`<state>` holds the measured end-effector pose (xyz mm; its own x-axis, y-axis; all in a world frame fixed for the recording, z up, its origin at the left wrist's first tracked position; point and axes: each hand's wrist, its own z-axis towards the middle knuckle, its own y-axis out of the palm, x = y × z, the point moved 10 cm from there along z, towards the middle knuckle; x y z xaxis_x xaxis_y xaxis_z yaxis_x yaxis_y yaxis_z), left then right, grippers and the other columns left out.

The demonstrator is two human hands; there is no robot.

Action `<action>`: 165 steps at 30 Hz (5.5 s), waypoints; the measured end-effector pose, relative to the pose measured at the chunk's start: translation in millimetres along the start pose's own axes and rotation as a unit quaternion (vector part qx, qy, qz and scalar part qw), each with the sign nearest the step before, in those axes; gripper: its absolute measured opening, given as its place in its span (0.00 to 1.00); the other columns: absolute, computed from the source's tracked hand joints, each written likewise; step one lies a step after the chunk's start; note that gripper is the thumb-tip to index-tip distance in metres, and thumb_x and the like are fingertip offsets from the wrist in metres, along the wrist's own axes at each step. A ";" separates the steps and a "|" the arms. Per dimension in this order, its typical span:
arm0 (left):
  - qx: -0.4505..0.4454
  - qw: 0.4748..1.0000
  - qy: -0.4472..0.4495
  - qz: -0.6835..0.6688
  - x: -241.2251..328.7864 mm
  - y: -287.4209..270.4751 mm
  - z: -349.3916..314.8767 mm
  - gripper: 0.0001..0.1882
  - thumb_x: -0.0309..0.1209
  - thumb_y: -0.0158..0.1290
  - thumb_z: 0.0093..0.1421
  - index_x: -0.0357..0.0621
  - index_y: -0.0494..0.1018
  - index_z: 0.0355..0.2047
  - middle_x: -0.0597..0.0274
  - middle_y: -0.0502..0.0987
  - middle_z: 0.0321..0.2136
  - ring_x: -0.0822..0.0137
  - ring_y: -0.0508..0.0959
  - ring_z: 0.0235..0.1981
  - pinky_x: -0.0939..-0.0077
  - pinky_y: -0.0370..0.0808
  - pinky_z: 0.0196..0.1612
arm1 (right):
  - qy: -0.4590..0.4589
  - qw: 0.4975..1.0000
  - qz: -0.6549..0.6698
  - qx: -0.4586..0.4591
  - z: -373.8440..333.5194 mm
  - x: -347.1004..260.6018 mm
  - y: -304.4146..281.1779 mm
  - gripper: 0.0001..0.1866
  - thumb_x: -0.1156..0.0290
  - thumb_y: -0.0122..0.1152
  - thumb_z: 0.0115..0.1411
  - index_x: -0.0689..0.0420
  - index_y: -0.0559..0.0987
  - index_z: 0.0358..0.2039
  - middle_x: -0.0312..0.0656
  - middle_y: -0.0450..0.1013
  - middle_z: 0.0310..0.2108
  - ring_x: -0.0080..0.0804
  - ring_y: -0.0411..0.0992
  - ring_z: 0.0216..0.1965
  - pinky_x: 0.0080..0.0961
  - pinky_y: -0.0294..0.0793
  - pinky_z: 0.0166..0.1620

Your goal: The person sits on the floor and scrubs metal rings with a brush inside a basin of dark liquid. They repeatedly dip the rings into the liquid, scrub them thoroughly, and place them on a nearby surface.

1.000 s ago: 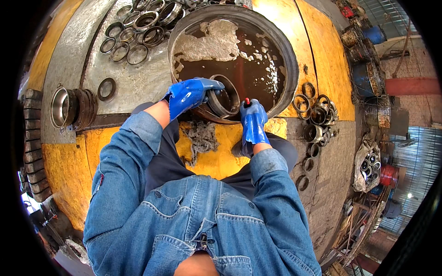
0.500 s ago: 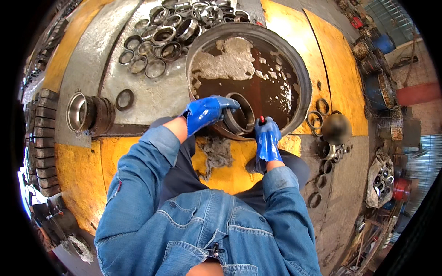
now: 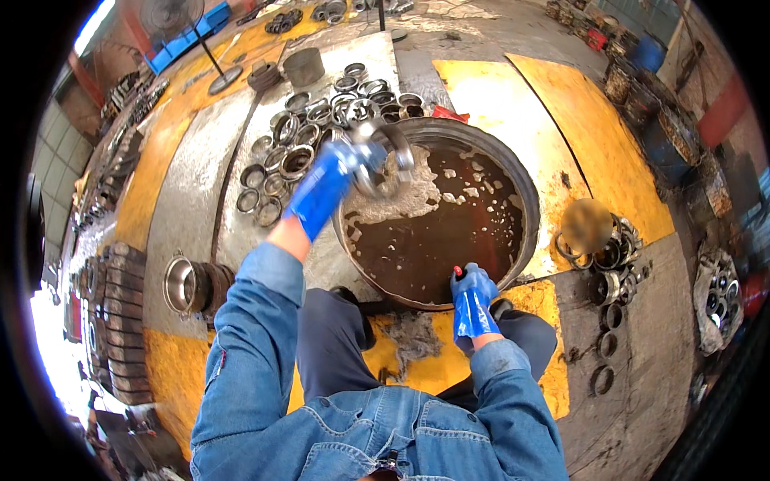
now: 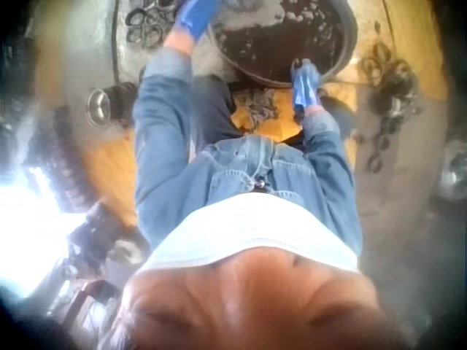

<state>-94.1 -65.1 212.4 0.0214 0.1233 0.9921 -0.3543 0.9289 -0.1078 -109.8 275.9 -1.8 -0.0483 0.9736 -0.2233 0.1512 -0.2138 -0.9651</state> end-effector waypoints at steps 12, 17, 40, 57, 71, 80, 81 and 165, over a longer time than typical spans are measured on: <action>-0.023 0.985 -0.169 0.036 -116.8 20.0 -13.6 0.13 0.39 0.56 0.67 0.44 0.77 0.43 0.61 0.84 0.31 0.71 0.81 0.27 0.76 0.76 0.29 | -0.038 0.999 0.031 -0.014 -9.2 -13.3 -6.6 0.16 0.53 0.66 0.60 0.52 0.81 0.38 0.50 0.82 0.39 0.53 0.81 0.43 0.49 0.79 0.46; -0.117 0.956 -0.262 0.069 -190.7 119.1 -73.0 0.14 0.40 0.55 0.68 0.44 0.78 0.45 0.60 0.85 0.33 0.71 0.81 0.28 0.74 0.77 0.29 | -0.098 0.987 0.102 0.079 -3.6 -6.0 -12.4 0.16 0.53 0.65 0.60 0.54 0.80 0.33 0.52 0.81 0.34 0.56 0.80 0.39 0.49 0.79 0.43; -0.061 0.898 -0.167 0.402 -257.6 192.5 66.8 0.48 0.53 0.68 0.51 0.31 0.68 0.63 0.38 0.75 0.58 0.47 0.76 0.60 0.61 0.71 0.61 | 0.120 0.778 0.612 0.076 89.0 74.5 -121.7 0.16 0.59 0.67 0.61 0.62 0.85 0.37 0.46 0.84 0.32 0.33 0.82 0.35 0.31 0.78 0.44; -0.476 0.636 0.213 0.569 -290.4 298.1 128.7 0.26 0.35 0.68 0.53 0.34 0.78 0.49 0.46 0.82 0.47 0.53 0.82 0.47 0.60 0.77 0.53 | 0.131 0.703 0.693 0.092 71.6 91.4 -149.1 0.21 0.55 0.64 0.66 0.64 0.85 0.40 0.39 0.81 0.30 0.25 0.76 0.33 0.28 0.75 0.40; -0.284 0.822 -0.026 0.493 -289.5 288.4 143.2 0.30 0.40 0.65 0.53 0.34 0.77 0.52 0.35 0.81 0.46 0.39 0.82 0.47 0.53 0.79 0.51 | 0.179 0.749 0.637 0.037 81.8 88.2 -127.0 0.23 0.53 0.64 0.65 0.63 0.85 0.42 0.41 0.82 0.32 0.28 0.77 0.34 0.29 0.75 0.41; -0.257 0.779 -0.109 0.561 -194.2 290.9 76.4 0.20 0.49 0.53 0.63 0.55 0.84 0.46 0.58 0.85 0.46 0.59 0.83 0.48 0.70 0.74 0.53 | 0.203 0.740 0.638 0.062 69.3 104.1 -136.8 0.24 0.52 0.65 0.64 0.63 0.85 0.44 0.42 0.82 0.35 0.29 0.77 0.36 0.29 0.75 0.43; -0.228 0.755 -0.104 0.606 -178.8 290.9 77.4 0.20 0.50 0.53 0.62 0.54 0.85 0.46 0.58 0.85 0.46 0.59 0.83 0.48 0.70 0.75 0.53 | 0.205 0.740 0.638 0.063 65.1 103.3 -138.5 0.24 0.52 0.65 0.64 0.63 0.85 0.44 0.42 0.82 0.35 0.29 0.77 0.36 0.29 0.75 0.43; -0.275 0.902 -0.151 0.297 -198.9 127.7 -61.0 0.22 0.34 0.57 0.67 0.43 0.72 0.60 0.56 0.80 0.51 0.64 0.78 0.51 0.69 0.72 0.56 | 0.009 0.839 0.479 -0.257 66.2 -10.9 -24.5 0.24 0.47 0.66 0.60 0.58 0.86 0.38 0.40 0.81 0.31 0.26 0.77 0.33 0.27 0.76 0.43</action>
<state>-86.5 50.3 -2.6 -0.3035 0.6323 0.7128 0.3001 0.7734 -0.5583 -178.3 265.2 15.2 0.3522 0.3770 -0.8566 0.5182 -0.8408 -0.1569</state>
